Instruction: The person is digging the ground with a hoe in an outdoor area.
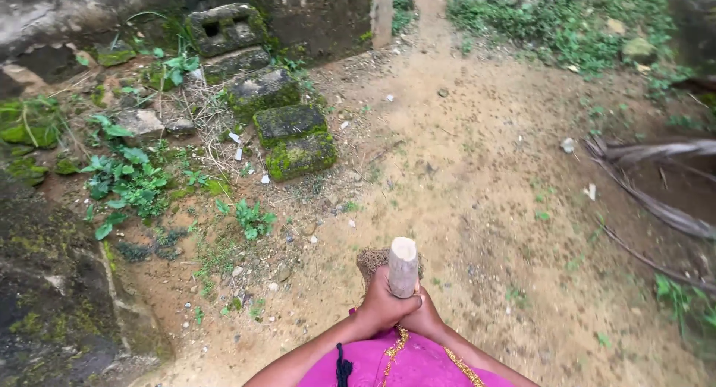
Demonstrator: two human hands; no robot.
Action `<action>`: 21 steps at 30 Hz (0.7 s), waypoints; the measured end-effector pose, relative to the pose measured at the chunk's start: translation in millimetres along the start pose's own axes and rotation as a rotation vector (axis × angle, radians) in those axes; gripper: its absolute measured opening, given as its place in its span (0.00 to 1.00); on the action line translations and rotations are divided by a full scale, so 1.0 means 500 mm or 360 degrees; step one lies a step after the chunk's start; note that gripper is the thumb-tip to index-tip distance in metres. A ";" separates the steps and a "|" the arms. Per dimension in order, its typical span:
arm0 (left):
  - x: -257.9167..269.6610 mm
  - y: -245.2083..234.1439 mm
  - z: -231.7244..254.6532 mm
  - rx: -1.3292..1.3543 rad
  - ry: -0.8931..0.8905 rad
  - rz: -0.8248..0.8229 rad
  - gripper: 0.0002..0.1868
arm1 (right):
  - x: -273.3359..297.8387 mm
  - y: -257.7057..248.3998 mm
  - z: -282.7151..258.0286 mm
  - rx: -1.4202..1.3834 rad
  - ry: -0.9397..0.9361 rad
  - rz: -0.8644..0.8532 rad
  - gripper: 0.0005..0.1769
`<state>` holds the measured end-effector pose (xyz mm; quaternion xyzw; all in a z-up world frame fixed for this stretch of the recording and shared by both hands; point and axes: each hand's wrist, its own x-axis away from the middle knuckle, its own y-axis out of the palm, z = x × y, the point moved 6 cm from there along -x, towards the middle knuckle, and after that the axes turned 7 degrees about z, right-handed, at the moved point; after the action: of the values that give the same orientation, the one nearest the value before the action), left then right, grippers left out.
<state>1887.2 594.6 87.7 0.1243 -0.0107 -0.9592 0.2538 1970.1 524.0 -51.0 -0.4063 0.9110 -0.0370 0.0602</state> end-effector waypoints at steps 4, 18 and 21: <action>-0.092 0.041 0.007 0.0053 0.0012 0.0023 0.06 | -0.091 -0.069 -0.039 0.0017 -0.0016 -0.0077 0.28; -0.335 0.121 -0.076 0.0108 -0.0056 -0.0047 0.05 | -0.285 -0.230 0.009 0.0111 0.0104 -0.0088 0.29; -0.406 0.131 -0.107 0.0199 -0.0068 -0.0121 0.06 | -0.335 -0.261 0.024 0.0105 0.0081 -0.0001 0.30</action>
<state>2102.5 639.2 88.6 0.1196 -0.0714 -0.9680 0.2085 2178.9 561.4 -34.4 -0.4032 0.9104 -0.0773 0.0503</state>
